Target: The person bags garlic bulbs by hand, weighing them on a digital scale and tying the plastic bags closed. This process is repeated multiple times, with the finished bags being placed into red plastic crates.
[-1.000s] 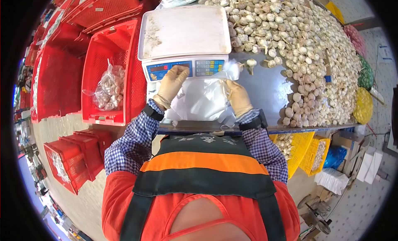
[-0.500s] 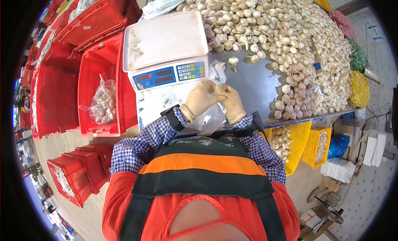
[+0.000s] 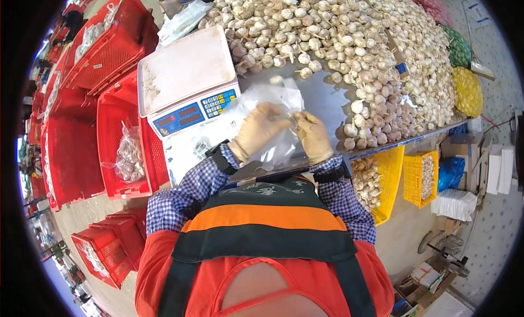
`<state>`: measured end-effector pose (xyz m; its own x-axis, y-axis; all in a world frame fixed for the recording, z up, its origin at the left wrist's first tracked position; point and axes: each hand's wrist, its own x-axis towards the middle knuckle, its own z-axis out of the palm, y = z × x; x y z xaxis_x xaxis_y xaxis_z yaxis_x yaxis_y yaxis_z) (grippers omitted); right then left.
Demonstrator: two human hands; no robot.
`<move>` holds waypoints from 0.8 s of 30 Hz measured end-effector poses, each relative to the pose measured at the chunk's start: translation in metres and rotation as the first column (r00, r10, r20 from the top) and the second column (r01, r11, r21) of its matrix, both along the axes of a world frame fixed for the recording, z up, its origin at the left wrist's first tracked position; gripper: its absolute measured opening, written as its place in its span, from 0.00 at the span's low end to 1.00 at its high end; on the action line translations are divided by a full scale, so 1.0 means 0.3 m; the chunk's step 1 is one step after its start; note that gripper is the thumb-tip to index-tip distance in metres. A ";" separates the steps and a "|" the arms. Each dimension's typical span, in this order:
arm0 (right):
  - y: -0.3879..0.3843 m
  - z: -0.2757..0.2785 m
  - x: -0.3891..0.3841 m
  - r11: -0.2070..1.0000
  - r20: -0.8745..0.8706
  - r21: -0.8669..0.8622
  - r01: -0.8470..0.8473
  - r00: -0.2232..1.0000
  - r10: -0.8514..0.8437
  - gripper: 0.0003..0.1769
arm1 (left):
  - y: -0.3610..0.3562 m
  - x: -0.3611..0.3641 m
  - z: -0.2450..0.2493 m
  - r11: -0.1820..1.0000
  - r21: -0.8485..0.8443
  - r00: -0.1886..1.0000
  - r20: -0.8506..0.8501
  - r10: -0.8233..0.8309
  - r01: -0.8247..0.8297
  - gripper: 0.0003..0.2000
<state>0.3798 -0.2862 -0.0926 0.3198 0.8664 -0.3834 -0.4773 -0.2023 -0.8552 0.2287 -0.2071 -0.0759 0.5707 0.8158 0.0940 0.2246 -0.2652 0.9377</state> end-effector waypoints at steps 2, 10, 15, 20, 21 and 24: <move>-0.001 -0.007 0.027 0.997 -0.040 0.067 -0.036 0.998 0.039 0.12 | -0.023 0.065 0.022 0.998 0.053 0.998 -0.049 -0.037 0.039 0.13; -0.036 -0.078 0.129 0.986 -0.306 0.132 0.101 0.950 -0.057 0.11 | 0.015 0.125 -0.097 0.994 -0.109 0.989 0.141 0.048 -0.032 0.08; -0.056 0.005 0.227 0.977 -0.296 0.100 0.191 0.943 -0.154 0.13 | 0.080 0.076 -0.014 0.970 -0.227 0.993 0.053 0.103 -0.089 0.07; 0.027 0.031 0.146 0.988 0.322 0.095 -0.122 0.943 0.086 0.13 | 0.024 0.136 -0.044 0.987 -0.156 0.994 0.091 0.056 -0.041 0.09; 0.038 0.029 0.143 0.988 0.323 0.095 -0.119 0.943 0.082 0.13 | 0.015 0.148 -0.060 0.985 -0.168 0.990 0.134 0.051 -0.028 0.09; 0.048 0.025 0.143 0.991 0.606 -0.024 -0.128 0.787 0.117 0.12 | 0.016 0.155 -0.055 0.992 -0.126 0.997 0.065 0.036 -0.028 0.07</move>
